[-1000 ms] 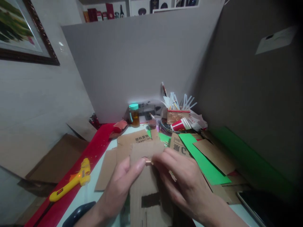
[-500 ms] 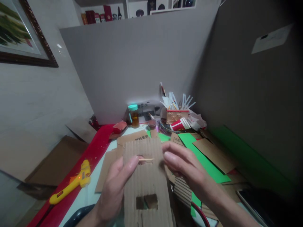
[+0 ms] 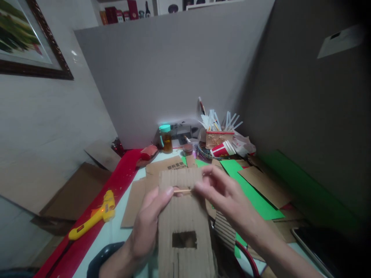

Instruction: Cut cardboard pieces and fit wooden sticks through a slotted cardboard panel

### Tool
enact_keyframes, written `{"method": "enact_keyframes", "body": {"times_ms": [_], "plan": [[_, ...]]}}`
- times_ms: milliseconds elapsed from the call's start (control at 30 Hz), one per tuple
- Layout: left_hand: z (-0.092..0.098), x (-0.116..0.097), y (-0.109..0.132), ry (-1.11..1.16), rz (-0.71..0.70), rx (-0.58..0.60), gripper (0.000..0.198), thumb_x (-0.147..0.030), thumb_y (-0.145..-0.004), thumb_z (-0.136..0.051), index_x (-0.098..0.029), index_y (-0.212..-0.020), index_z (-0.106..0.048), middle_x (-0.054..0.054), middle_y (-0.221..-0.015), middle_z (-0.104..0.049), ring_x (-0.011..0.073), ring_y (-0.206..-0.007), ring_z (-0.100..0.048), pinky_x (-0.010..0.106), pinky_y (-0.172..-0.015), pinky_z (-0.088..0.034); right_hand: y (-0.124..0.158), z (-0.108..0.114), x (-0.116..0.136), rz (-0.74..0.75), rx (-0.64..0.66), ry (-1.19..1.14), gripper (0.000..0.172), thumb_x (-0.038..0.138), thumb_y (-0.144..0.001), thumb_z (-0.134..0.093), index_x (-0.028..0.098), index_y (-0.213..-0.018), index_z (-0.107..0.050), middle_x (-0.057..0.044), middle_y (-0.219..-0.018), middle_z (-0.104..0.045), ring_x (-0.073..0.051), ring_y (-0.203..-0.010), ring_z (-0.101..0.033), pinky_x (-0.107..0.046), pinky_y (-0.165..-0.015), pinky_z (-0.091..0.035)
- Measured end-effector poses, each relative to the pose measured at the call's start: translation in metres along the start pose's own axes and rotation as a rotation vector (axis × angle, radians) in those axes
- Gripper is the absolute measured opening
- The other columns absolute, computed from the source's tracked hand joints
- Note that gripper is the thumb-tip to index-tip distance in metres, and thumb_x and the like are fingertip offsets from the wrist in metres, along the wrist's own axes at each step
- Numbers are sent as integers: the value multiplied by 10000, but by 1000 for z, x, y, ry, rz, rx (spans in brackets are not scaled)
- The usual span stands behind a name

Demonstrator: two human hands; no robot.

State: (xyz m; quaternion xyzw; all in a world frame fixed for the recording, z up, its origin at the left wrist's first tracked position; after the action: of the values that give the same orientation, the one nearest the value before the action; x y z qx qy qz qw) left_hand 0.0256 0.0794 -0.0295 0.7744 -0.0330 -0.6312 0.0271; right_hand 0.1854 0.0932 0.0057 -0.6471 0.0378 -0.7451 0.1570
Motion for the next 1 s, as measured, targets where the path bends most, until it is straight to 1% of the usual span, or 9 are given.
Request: {"method": "enact_keyframes", "body": {"times_ms": [67, 133, 233, 333, 600, 700, 800, 933, 1000], "plan": [[4, 2, -4, 10, -6, -7, 237, -384, -881, -646, -210, -793, -783, 13, -915, -745, 212, -909, -624, 252, -775, -487, 2, 14, 7, 87, -144, 93, 165, 346, -936, -622, 236, -1031, -543, 74, -684, -424, -115, -599, -426, -234, -542, -337], [4, 3, -7, 50, -9, 6, 234, -379, -883, -645, -212, -793, -784, 4, -877, -742, 198, -875, -627, 246, -760, -492, 5, 16, 20, 207, -176, 198, 161, 276, -948, -614, 249, -1094, -552, 72, -689, -443, -115, -594, -441, -238, -547, -354], [-4, 2, -8, 69, 10, 76, 233, -324, -894, -623, -207, -778, -789, 6, -823, -744, 196, -815, -636, 252, -708, -501, 10, -4, 35, 374, 5, 391, 64, 195, -974, -579, 222, -1025, -607, 33, -766, -560, -118, -676, -518, -245, -623, -398], [-6, -4, -7, 35, -13, 80, 257, -271, -905, -594, -211, -752, -792, 2, -814, -746, 189, -809, -631, 243, -710, -494, 14, -18, 39, 468, 111, 501, 93, 189, -997, -545, 190, -943, -620, -17, -887, -635, -136, -785, -566, -263, -696, -417], [-10, -1, -8, -35, -69, 151, 267, -293, -947, -553, -172, -835, -763, 15, -813, -685, 185, -846, -587, 241, -771, -461, 10, -20, 29, 343, 112, 493, 138, 172, -992, -518, 200, -859, -540, 22, -808, -592, -116, -717, -543, -242, -642, -391], [-7, 10, -12, 107, 26, 126, 253, -351, -938, -588, -168, -852, -741, 18, -862, -682, 172, -845, -593, 242, -769, -465, 10, -15, 29, 323, 54, 496, 176, 205, -1029, -440, 215, -860, -486, 32, -774, -542, -119, -671, -506, -256, -614, -370], [-3, 21, -18, 238, 141, 88, 259, -386, -919, -618, -166, -810, -701, 7, -784, -653, 144, -727, -578, 239, -682, -466, 10, -6, 29, 313, -24, 485, 190, 225, -1046, -391, 232, -860, -430, 48, -743, -470, -118, -615, -445, -258, -574, -346], [-2, 22, -21, 277, 156, 94, 261, -358, -914, -630, -149, -765, -678, -5, -713, -628, 117, -642, -561, 221, -619, -459, 10, 3, 29, 331, -77, 434, 116, 180, -1029, -404, 249, -955, -462, 48, -775, -466, -117, -641, -441, -229, -589, -367], [-3, 21, -20, 301, 168, 100, 258, -355, -907, -640, -144, -763, -678, -8, -697, -624, 112, -631, -569, 215, -616, -463, 10, 3, 32, 382, -59, 413, 160, 144, -1020, -393, 261, -1026, -503, 40, -807, -500, -116, -672, -470, -218, -617, -387]]}}
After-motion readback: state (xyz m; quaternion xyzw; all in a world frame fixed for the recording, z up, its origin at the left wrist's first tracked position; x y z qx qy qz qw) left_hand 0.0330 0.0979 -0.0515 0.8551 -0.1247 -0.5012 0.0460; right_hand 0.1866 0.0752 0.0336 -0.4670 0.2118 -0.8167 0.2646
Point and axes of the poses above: each hand's wrist, its own y-axis away from the middle knuckle, its own z-axis out of the back of the hand, x = y × z, the point moved 9 cm from there along -y, towards the middle knuckle
